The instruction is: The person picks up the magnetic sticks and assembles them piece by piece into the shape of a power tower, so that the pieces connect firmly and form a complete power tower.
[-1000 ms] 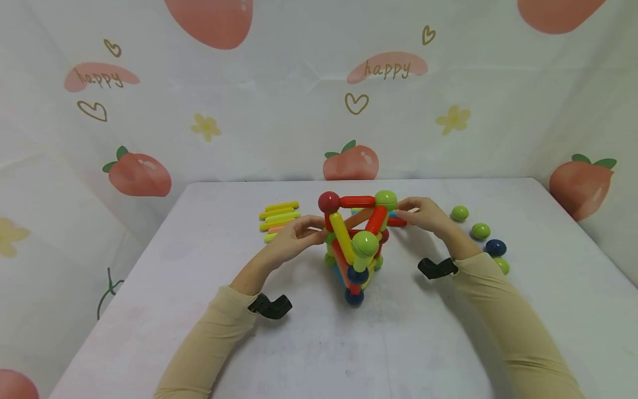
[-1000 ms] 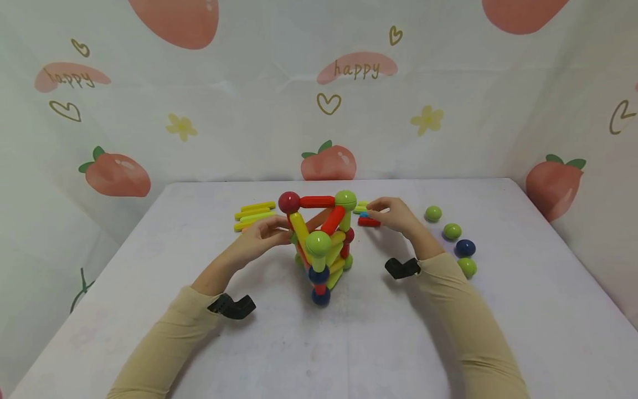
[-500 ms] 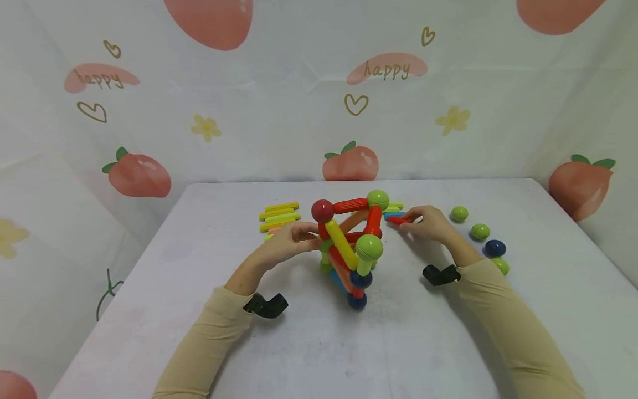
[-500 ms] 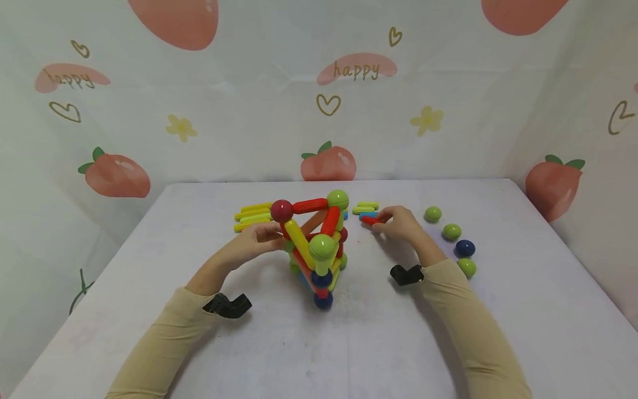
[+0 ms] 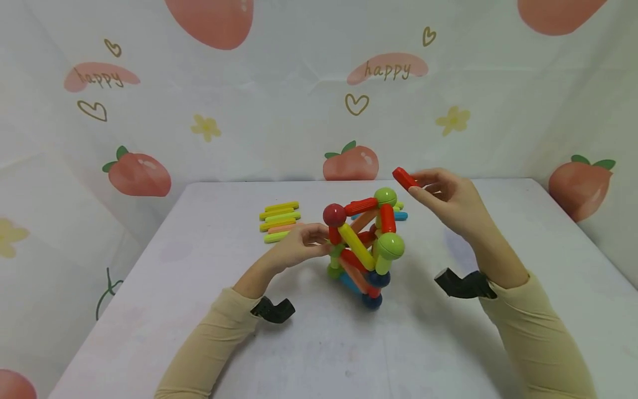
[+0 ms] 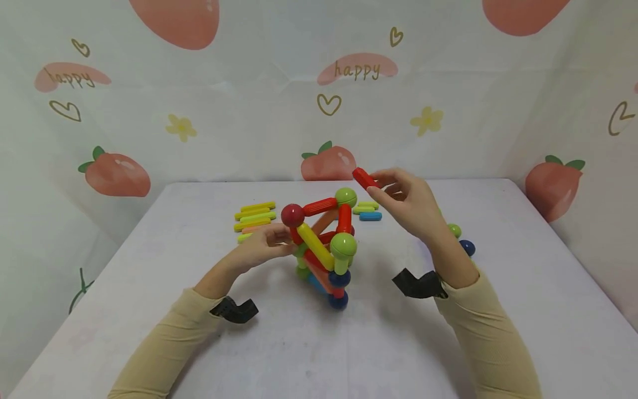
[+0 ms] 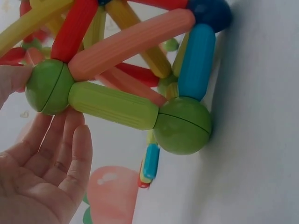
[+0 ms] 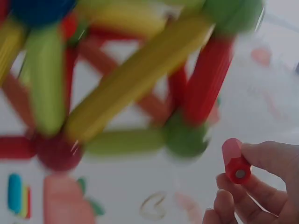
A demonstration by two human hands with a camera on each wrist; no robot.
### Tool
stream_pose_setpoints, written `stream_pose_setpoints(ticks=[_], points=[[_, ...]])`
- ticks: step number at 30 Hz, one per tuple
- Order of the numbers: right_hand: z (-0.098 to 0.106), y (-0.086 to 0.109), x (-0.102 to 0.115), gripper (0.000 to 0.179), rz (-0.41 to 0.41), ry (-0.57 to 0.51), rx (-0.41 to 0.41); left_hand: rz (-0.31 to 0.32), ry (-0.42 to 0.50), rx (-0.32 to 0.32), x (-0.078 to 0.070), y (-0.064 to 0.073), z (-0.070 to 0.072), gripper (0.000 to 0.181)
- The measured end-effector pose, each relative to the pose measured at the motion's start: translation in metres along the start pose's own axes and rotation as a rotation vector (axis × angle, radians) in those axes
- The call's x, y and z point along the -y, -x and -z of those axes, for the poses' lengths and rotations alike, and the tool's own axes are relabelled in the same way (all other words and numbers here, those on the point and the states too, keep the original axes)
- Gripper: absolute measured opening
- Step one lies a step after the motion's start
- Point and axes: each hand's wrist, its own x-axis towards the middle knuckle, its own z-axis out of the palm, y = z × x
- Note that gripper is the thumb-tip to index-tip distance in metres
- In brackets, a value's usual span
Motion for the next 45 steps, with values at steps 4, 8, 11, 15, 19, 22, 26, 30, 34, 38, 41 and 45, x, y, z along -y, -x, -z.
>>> stream_pose_setpoints(ticks=[4, 8, 11, 15, 19, 22, 26, 30, 34, 38, 41, 45], points=[[-0.003, 0.018, 0.031, 0.027, 0.224, -0.069, -0.032, 0.025, 0.006, -0.001, -0.001, -0.001, -0.004, 0.028], [-0.013, 0.033, 0.047, 0.03, 0.403, -0.063, -0.039, 0.025, 0.019, 0.003, -0.001, -0.002, -0.006, 0.027], [-0.023, 0.04, 0.052, 0.033, 0.471, 0.0, -0.049, 0.019, 0.022, 0.004, -0.001, -0.003, -0.006, 0.027], [-0.034, 0.045, 0.052, 0.032, 0.491, 0.097, -0.048, 0.019, 0.028, 0.005, -0.001, -0.002, -0.006, 0.028], [-0.039, 0.048, 0.052, 0.028, 0.49, 0.162, -0.062, 0.03, 0.027, 0.002, -0.002, -0.002, -0.006, 0.027], [-0.042, 0.048, 0.052, 0.026, 0.501, 0.181, -0.081, 0.036, 0.023, -0.002, -0.002, -0.002, -0.006, 0.027], [-0.044, 0.047, 0.051, 0.024, 0.518, 0.193, -0.103, 0.031, 0.026, 0.002, -0.001, -0.002, -0.006, 0.027], [-0.046, 0.044, 0.048, 0.023, 0.536, 0.214, -0.121, 0.029, 0.028, 0.0, -0.002, -0.001, -0.006, 0.027], [-0.048, 0.04, 0.045, 0.023, 0.538, 0.22, -0.129, 0.031, 0.024, -0.012, -0.003, 0.0, -0.006, 0.026], [-0.049, 0.035, 0.041, 0.024, 0.526, 0.193, -0.115, 0.029, 0.023, -0.034, -0.004, 0.003, -0.005, 0.024], [-0.049, 0.03, 0.037, 0.026, 0.517, 0.146, -0.084, 0.022, 0.021, -0.047, -0.004, 0.004, -0.003, 0.022], [-0.044, 0.022, 0.027, 0.018, 0.445, -0.049, -0.03, 0.019, 0.016, -0.05, -0.003, 0.006, -0.001, 0.021]])
